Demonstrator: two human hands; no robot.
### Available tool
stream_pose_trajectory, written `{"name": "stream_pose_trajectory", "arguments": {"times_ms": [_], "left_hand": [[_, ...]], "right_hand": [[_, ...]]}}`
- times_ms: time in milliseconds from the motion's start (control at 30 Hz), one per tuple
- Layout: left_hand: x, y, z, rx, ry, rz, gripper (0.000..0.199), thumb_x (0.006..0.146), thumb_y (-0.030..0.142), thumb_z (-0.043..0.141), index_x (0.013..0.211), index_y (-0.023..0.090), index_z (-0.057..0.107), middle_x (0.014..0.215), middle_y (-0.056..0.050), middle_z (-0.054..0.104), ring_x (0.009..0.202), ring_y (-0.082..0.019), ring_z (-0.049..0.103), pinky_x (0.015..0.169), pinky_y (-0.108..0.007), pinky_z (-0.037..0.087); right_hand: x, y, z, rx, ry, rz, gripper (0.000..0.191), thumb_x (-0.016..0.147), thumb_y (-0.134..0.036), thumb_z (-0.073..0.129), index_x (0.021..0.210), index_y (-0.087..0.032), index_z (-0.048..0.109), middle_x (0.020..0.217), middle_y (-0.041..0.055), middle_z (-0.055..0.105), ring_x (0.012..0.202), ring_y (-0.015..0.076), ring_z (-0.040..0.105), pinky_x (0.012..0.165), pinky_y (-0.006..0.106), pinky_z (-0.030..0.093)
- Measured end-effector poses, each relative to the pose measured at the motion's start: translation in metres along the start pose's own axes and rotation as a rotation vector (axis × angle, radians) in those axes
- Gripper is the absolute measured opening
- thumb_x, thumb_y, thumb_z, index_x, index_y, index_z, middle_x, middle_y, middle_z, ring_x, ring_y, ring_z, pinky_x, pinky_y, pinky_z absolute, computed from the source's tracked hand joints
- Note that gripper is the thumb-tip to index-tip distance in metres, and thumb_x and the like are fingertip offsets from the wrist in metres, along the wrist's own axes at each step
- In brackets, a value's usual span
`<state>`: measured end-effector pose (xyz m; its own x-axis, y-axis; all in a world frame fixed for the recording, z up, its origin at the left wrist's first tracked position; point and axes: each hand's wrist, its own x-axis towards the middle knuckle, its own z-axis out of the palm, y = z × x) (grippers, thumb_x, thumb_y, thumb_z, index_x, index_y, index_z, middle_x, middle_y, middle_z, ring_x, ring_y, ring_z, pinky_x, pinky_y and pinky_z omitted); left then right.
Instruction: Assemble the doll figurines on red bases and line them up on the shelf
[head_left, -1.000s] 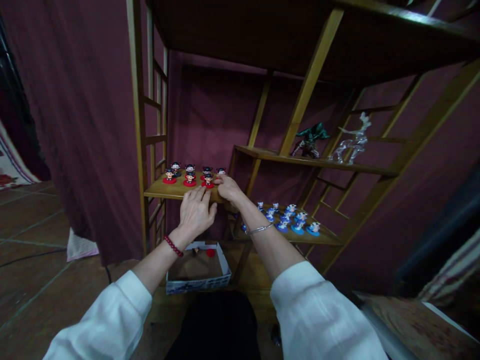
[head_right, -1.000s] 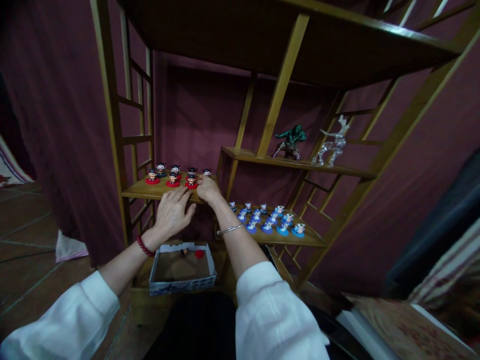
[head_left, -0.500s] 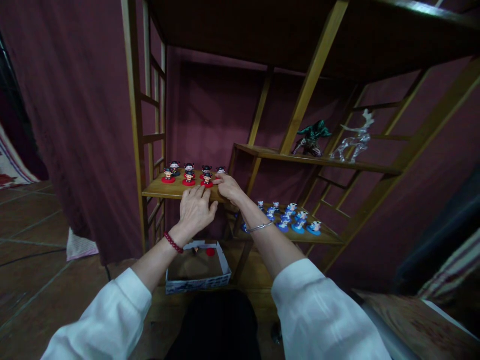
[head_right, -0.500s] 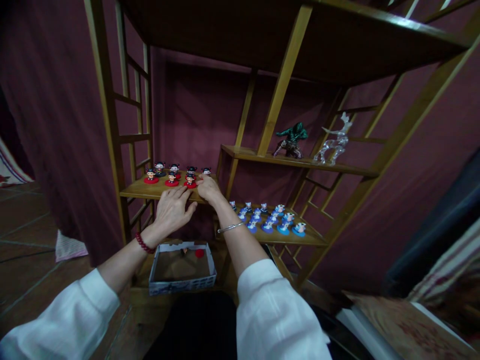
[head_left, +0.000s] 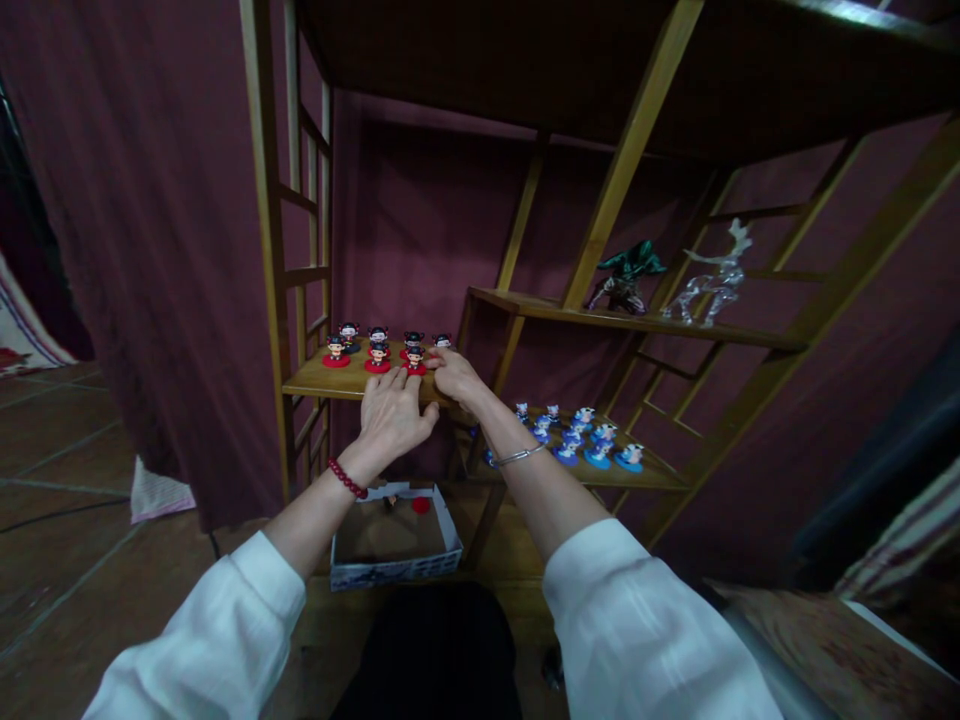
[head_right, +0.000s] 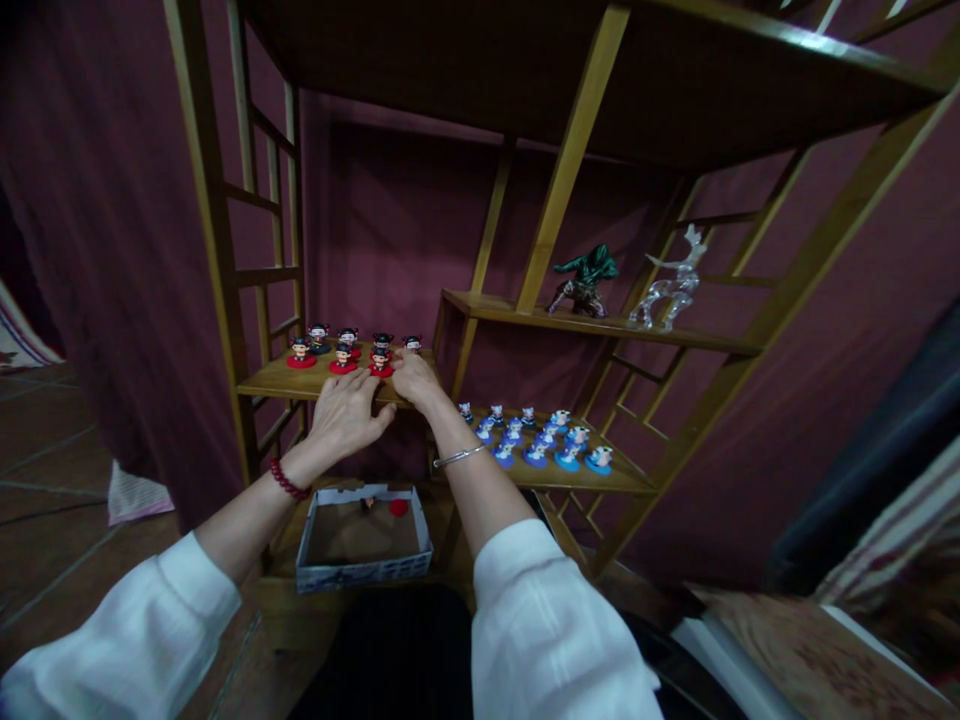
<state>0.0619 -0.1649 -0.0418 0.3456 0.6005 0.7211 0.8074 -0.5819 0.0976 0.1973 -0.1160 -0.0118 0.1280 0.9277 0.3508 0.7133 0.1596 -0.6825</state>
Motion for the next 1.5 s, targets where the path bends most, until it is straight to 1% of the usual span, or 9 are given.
{"name": "stream_pose_trajectory", "arguments": {"times_ms": [367, 633, 733, 833, 933, 1033, 1233, 1367, 1500], "left_hand": [[-0.005, -0.001, 0.005, -0.028, 0.090, 0.027, 0.039, 0.080, 0.038, 0.049, 0.106, 0.012, 0.061, 0.118, -0.015, 0.061, 0.112, -0.029, 0.051, 0.092, -0.041, 0.036], [-0.006, -0.001, 0.005, -0.047, 0.089, 0.027, 0.040, 0.081, 0.038, 0.048, 0.108, 0.011, 0.061, 0.121, -0.017, 0.059, 0.115, -0.029, 0.050, 0.094, -0.043, 0.035], [-0.008, -0.002, 0.007, -0.066, 0.105, 0.034, 0.039, 0.083, 0.038, 0.047, 0.109, 0.012, 0.060, 0.122, -0.016, 0.059, 0.118, -0.029, 0.048, 0.095, -0.043, 0.034], [-0.011, -0.002, 0.009, -0.115, 0.130, 0.042, 0.040, 0.084, 0.035, 0.046, 0.113, 0.011, 0.057, 0.124, -0.015, 0.057, 0.120, -0.028, 0.046, 0.097, -0.043, 0.034], [-0.016, -0.003, 0.012, -0.190, 0.158, 0.061, 0.036, 0.085, 0.028, 0.045, 0.116, 0.014, 0.056, 0.124, -0.012, 0.058, 0.119, -0.025, 0.048, 0.097, -0.042, 0.034], [-0.021, -0.004, 0.014, -0.244, 0.201, 0.082, 0.030, 0.087, 0.024, 0.042, 0.111, 0.017, 0.058, 0.120, -0.009, 0.061, 0.116, -0.022, 0.050, 0.098, -0.040, 0.035], [-0.031, -0.005, 0.021, -0.293, 0.284, 0.130, 0.032, 0.084, 0.014, 0.040, 0.110, 0.018, 0.058, 0.118, -0.007, 0.062, 0.118, -0.019, 0.047, 0.101, -0.040, 0.035], [-0.040, -0.005, 0.031, -0.280, 0.325, 0.154, 0.034, 0.082, 0.012, 0.040, 0.109, 0.019, 0.059, 0.122, -0.007, 0.059, 0.123, -0.019, 0.044, 0.105, -0.043, 0.032], [-0.055, -0.007, 0.043, -0.288, 0.299, 0.189, 0.031, 0.081, 0.012, 0.041, 0.104, 0.020, 0.061, 0.128, -0.008, 0.055, 0.128, -0.020, 0.038, 0.104, -0.043, 0.035]], "right_hand": [[-0.003, -0.003, -0.001, -0.059, 0.017, 0.013, 0.051, 0.072, -0.003, 0.042, 0.119, -0.016, 0.054, 0.105, 0.0045, 0.068, 0.100, 0.0156, 0.060, 0.088, 0.026, 0.044], [-0.005, -0.006, -0.002, -0.102, 0.017, 0.012, 0.050, 0.073, -0.003, 0.044, 0.120, -0.018, 0.053, 0.107, 0.0042, 0.068, 0.101, 0.0153, 0.060, 0.089, 0.026, 0.044], [-0.006, -0.006, -0.003, -0.124, 0.046, 0.031, 0.048, 0.073, -0.003, 0.045, 0.117, -0.019, 0.056, 0.106, 0.0037, 0.068, 0.100, 0.0162, 0.061, 0.088, 0.027, 0.045], [-0.010, -0.006, -0.004, -0.127, 0.126, 0.023, 0.043, 0.074, -0.004, 0.047, 0.113, -0.019, 0.058, 0.105, 0.0042, 0.068, 0.100, 0.0165, 0.061, 0.090, 0.028, 0.045], [-0.019, -0.007, -0.005, -0.110, 0.212, -0.028, 0.038, 0.077, -0.006, 0.046, 0.110, -0.019, 0.059, 0.103, 0.0036, 0.068, 0.098, 0.0158, 0.062, 0.092, 0.029, 0.044], [-0.030, -0.009, -0.006, -0.080, 0.275, -0.080, 0.033, 0.081, -0.010, 0.043, 0.108, -0.019, 0.059, 0.101, 0.0036, 0.069, 0.096, 0.0159, 0.062, 0.093, 0.031, 0.043], [-0.051, -0.006, 0.001, 0.072, 0.406, -0.269, 0.027, 0.088, -0.022, 0.036, 0.102, -0.019, 0.059, 0.090, 0.0030, 0.068, 0.088, 0.0140, 0.062, 0.087, 0.029, 0.045], [-0.069, -0.003, 0.008, 0.163, 0.418, -0.381, 0.028, 0.090, -0.026, 0.035, 0.101, -0.019, 0.059, 0.083, 0.0027, 0.067, 0.081, 0.0138, 0.063, 0.082, 0.027, 0.047], [-0.091, 0.003, 0.016, 0.171, 0.396, -0.429, 0.027, 0.089, -0.027, 0.037, 0.102, -0.019, 0.060, 0.082, 0.0031, 0.067, 0.079, 0.0145, 0.062, 0.081, 0.028, 0.048]]}}
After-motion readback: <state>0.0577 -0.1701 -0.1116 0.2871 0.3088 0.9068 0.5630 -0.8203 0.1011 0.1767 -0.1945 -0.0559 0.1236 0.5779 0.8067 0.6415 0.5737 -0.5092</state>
